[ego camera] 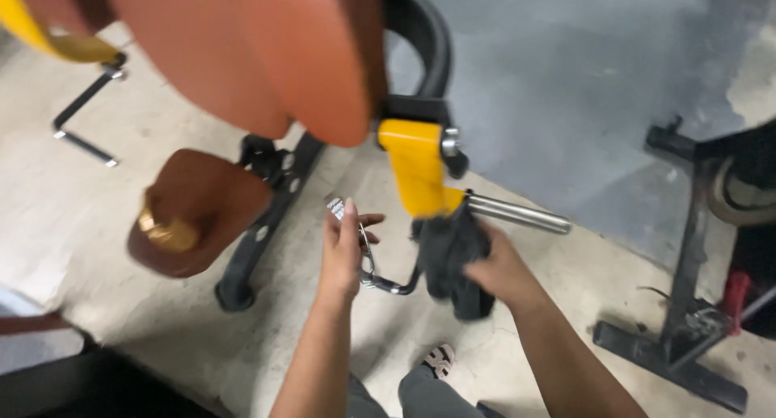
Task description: Clean weight machine parts and collars using a cloth and spray.
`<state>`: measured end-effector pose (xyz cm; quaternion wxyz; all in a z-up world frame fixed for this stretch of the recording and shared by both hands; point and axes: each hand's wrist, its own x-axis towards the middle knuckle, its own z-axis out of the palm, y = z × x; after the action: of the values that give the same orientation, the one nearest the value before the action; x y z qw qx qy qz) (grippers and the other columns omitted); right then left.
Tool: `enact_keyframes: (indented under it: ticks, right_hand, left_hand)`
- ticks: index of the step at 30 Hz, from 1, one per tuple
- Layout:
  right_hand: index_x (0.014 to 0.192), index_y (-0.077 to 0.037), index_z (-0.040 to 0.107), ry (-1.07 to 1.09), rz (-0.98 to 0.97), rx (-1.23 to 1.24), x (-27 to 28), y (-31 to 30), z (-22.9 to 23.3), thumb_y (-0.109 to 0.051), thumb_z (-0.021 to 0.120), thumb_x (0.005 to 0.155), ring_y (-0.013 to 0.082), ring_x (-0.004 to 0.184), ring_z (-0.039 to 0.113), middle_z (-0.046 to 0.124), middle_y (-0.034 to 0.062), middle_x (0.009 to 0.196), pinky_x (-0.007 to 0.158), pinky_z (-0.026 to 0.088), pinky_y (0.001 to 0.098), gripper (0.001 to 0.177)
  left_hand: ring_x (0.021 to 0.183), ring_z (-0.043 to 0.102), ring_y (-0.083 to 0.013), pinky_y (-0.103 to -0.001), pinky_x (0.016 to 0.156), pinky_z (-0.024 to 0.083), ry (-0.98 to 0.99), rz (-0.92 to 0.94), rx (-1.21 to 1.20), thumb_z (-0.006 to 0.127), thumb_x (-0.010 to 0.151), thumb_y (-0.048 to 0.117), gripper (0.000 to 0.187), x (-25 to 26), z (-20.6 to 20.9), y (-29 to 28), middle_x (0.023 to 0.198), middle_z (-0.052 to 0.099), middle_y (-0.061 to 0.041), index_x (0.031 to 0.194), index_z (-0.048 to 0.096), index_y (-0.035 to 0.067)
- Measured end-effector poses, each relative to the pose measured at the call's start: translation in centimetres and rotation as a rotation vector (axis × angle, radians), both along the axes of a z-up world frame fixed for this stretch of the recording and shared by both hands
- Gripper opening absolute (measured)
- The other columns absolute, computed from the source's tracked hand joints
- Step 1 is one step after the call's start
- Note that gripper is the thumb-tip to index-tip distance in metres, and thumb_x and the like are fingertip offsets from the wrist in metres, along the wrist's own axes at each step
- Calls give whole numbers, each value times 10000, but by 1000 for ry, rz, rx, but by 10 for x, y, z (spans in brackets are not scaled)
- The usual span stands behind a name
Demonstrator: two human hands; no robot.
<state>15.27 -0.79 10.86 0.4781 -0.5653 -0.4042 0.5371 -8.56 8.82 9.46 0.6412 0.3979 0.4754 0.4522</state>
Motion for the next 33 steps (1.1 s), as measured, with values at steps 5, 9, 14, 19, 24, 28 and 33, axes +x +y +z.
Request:
enact_keyframes:
  ticks: [5, 9, 14, 19, 24, 28, 33]
  right_hand:
    - [1390, 7, 576, 184, 28, 392, -123, 45, -4, -46, 750, 906, 159, 1195, 616, 654, 67, 1293, 1061, 497, 343, 517]
    - [1361, -33, 565, 25, 180, 379, -213, 75, 30, -53, 756, 871, 120, 1130, 629, 672, 45, 1237, 1000, 529, 309, 527]
    - [1295, -19, 594, 131, 132, 407, -304, 108, 16, -73, 748, 871, 132, 1100, 651, 691, 46, 1197, 1002, 536, 310, 454]
    - [1223, 5, 645, 118, -16, 403, -365, 147, 11, -56, 727, 899, 160, 1041, 679, 711, 70, 1146, 951, 571, 339, 340]
    - [1289, -25, 647, 591, 23, 16, -397, 146, 13, -88, 703, 916, 189, 1043, 692, 704, 74, 1209, 897, 572, 372, 382]
    - [1350, -132, 572, 561, 192, 79, -413, 140, 19, -2, 754, 775, 114, 1135, 664, 676, -3, 1247, 994, 555, 308, 618]
    - [1322, -38, 598, 301, 298, 208, -428, 156, 33, 10, 814, 802, 135, 1099, 654, 688, 50, 1218, 975, 561, 326, 565]
  left_hand:
    - [875, 528, -120, -259, 738, 439, -72, -248, -5, 474, 1023, 613, 742, -75, 9, -13, 1122, 664, -122, 1487, 432, 35]
    - [1034, 545, -147, -263, 828, 444, -39, -467, -5, 444, 935, 756, 979, -149, 24, -8, 1303, 609, -128, 1600, 352, 44]
    - [1054, 626, -237, -352, 802, 528, 180, -509, -119, 627, 752, 743, 1103, -233, 48, 7, 1306, 640, -155, 1555, 364, 34]
    - [1211, 660, -224, -336, 1004, 545, 284, -410, 156, 908, 646, 522, 1181, -293, 63, 19, 1327, 650, -176, 1486, 303, -45]
    - [1224, 650, -212, -334, 995, 573, 283, -327, 231, 975, 589, 359, 1174, -330, 75, 36, 1319, 635, -140, 1441, 259, -15]
    - [1285, 577, -223, -350, 1033, 529, 45, -325, 285, 974, 638, 275, 1176, -359, 60, 49, 1390, 573, -129, 1505, 229, -1]
    - [1151, 633, -218, -354, 955, 533, -79, -418, 22, 909, 723, 216, 834, -376, 54, 51, 1291, 649, -122, 1426, 522, -10]
